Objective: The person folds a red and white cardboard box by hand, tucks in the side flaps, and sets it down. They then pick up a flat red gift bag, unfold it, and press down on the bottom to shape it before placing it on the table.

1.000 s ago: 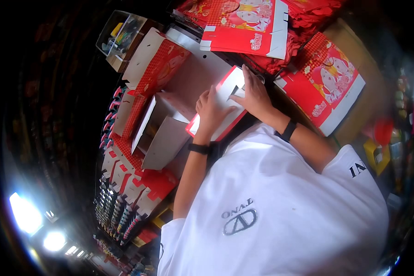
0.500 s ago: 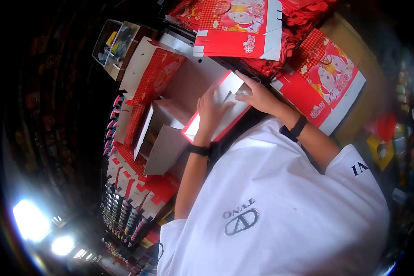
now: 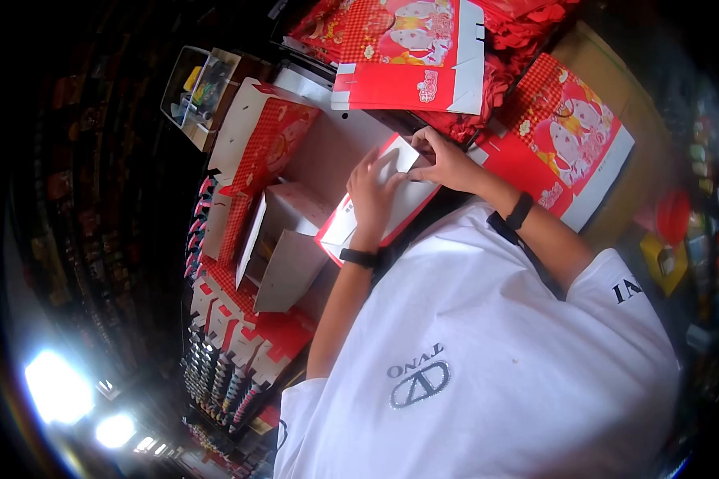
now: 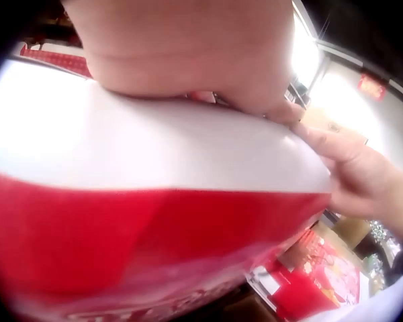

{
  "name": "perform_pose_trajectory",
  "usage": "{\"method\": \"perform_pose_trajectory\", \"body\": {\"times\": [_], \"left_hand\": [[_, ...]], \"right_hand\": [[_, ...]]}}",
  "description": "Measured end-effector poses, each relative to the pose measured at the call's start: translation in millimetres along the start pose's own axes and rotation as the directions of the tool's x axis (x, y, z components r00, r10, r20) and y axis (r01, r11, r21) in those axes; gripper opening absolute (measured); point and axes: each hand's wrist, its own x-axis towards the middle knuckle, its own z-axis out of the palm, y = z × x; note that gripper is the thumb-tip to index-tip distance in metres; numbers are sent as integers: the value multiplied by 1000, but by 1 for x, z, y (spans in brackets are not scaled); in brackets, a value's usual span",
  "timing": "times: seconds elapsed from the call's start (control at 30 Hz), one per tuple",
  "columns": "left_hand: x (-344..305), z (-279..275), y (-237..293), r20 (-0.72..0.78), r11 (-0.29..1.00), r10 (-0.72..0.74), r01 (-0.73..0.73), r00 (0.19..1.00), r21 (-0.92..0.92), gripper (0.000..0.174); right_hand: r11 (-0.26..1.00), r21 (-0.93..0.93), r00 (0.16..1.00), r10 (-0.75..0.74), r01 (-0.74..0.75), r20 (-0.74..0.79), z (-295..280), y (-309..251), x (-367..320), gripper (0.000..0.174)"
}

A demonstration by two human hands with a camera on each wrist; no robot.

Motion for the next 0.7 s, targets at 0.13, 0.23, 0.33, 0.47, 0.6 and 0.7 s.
{"method": "perform_pose_trajectory", "body": {"times": [0.13, 0.23, 0.33, 0.47, 0.6, 0.7], "left_hand": [[-1, 0, 1, -30, 996, 46, -43, 999, 77, 53], [-2, 0, 2, -24, 994, 47, -44, 999, 96, 55], [-1, -3, 4, -17, 994, 70, -69, 997, 80, 53], [0, -8, 5, 6, 991, 108, -108, 994, 81, 48], [2, -11, 10, 8, 991, 120, -120, 993, 52, 45], [3, -11, 8, -5, 990, 119, -118, 993, 78, 45]], "right_hand": [[991, 133, 995, 15, -28, 99, -4, 6, -1, 57], [975, 213, 992, 30, -56, 121, -8, 8, 1, 55], [975, 197, 988, 75, -101, 134, -12, 5, 0, 54], [988, 129, 986, 70, -90, 152, -14, 5, 3, 55], [999, 37, 986, 20, -26, 164, -18, 3, 9, 59], [999, 44, 987, 21, -28, 158, -11, 5, 8, 61]]}}
